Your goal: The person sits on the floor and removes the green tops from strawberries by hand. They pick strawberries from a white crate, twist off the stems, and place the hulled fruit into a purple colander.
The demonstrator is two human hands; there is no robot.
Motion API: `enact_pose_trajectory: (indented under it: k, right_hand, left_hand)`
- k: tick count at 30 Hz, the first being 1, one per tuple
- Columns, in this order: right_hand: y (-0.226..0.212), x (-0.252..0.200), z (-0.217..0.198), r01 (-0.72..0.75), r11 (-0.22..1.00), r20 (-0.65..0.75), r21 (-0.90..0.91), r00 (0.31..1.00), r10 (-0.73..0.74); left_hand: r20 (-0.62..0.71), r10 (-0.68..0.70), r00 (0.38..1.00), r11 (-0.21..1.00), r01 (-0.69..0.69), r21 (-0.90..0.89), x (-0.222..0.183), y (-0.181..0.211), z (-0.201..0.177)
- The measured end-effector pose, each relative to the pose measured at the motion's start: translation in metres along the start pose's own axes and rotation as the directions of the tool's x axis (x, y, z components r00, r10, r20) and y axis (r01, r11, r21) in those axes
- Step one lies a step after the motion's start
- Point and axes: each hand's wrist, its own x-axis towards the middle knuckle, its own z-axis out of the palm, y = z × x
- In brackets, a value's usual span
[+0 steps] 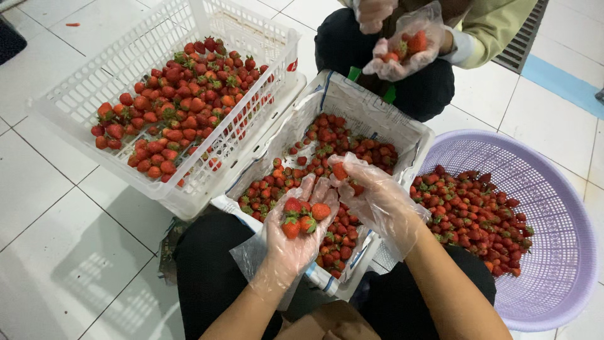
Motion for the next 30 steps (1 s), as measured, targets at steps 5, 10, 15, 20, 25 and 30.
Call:
enact_pose_trajectory:
  k: [5, 10, 15, 20, 25, 30]
  right_hand:
    - [0.0022, 0.0031, -0.0017, 0.001, 0.999, -0.005, 0.032, 1.0, -0.001]
    - [0.0035, 0.0054, -0.0031, 0.007, 0.999, 0.0, 0.033, 1.0, -0.007]
    - [0.0021, 0.0054, -0.0039, -0.038, 0.999, -0.021, 0.006, 0.999, 0.038]
    - [0.0044, 0.0082, -0.0052, -0.013, 0.999, 0.01, 0.039, 1.0, 0.013]
    - [0.0046, 0.0089, -0.0074, -0.009, 0.994, 0.016, 0.108, 1.0, 0.007]
    - [0.0049, 0.0096, -0.0086, -0.042, 0.99, -0.005, 0.134, 0.999, 0.043]
  left_hand:
    - [0.01, 0.0, 1.0, 1.0, 0.0, 0.003, -0.0002, 0.0001, 0.0011]
    - [0.02, -0.006, 1.0, 1.0, 0.006, -0.006, -0.0008, 0.0002, 0.0023]
    - [-0.044, 0.015, 0.999, 1.0, -0.014, 0.022, -0.001, -0.0003, 0.0039]
    - [0.002, -0.009, 1.0, 1.0, 0.009, -0.001, 0.0001, 0.0011, -0.0005]
    - [0.031, 0.016, 0.999, 0.999, -0.018, 0.051, 0.0009, 0.0019, -0.0023]
    - [0.009, 0.013, 1.0, 0.999, -0.013, 0.05, 0.0021, 0.0022, -0.0027]
